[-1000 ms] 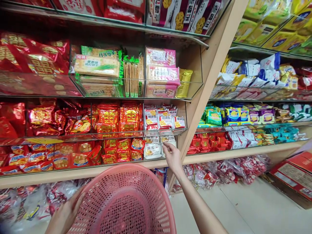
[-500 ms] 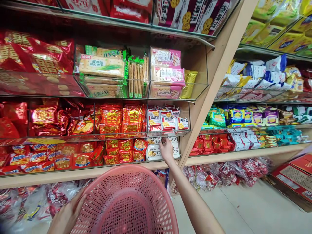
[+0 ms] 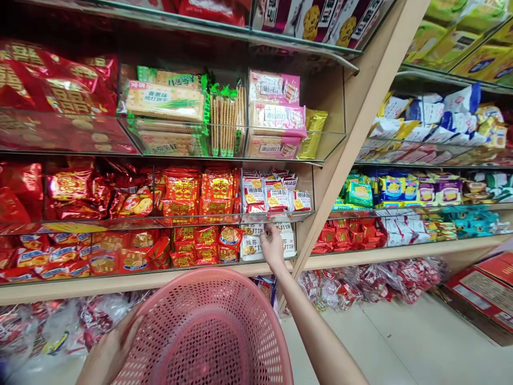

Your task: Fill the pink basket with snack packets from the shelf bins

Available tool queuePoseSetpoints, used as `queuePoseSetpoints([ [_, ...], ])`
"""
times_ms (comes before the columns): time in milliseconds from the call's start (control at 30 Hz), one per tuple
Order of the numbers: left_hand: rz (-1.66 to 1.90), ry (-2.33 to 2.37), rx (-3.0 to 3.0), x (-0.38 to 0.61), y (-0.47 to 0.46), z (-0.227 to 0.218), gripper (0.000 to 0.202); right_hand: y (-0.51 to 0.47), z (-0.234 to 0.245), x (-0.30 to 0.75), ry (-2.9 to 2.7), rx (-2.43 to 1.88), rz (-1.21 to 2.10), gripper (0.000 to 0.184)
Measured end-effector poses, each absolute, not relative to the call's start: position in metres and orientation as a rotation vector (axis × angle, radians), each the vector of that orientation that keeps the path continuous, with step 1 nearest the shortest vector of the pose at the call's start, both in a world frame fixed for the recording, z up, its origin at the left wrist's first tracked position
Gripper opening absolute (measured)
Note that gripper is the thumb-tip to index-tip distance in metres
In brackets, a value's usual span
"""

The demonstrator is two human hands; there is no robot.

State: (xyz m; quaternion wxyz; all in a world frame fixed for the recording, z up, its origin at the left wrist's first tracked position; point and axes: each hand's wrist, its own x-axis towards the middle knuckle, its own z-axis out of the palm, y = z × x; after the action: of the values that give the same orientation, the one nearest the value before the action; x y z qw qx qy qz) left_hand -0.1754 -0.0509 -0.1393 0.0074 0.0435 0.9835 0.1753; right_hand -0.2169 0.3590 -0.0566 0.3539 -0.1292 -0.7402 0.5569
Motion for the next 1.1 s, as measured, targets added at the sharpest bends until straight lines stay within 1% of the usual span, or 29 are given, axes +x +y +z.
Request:
queuePoseSetpoints([
  [133,0.545,3.059,0.125,-0.174,-0.051,-0.138,0.051,0.355,-0.06,-0.217,-1.886,-0.314,1.478,0.032],
  [400,0.491,3.034,0.102,-0.173,-0.045,-0.132,0.051,0.354,-0.062,-0.217,-1.813,-0.427,1.536,0.044],
  [600,0.499,3.051,0.095,-0.173,-0.049,-0.138,0.051,0.356,-0.066,-0.22,-1.74,-0.411,1.615,0.04],
  [833,0.54,3.082,0.152,-0.174,-0.053,-0.145,0.05,0.361,-0.073,-0.222,-1.672,-0.431,1.621,0.045],
  [1100,0.554,3.069,0.144,-0.173,-0.052,-0.142,0.05,0.364,-0.072,-0.218,-1.638,-0.452,1.651,0.049],
])
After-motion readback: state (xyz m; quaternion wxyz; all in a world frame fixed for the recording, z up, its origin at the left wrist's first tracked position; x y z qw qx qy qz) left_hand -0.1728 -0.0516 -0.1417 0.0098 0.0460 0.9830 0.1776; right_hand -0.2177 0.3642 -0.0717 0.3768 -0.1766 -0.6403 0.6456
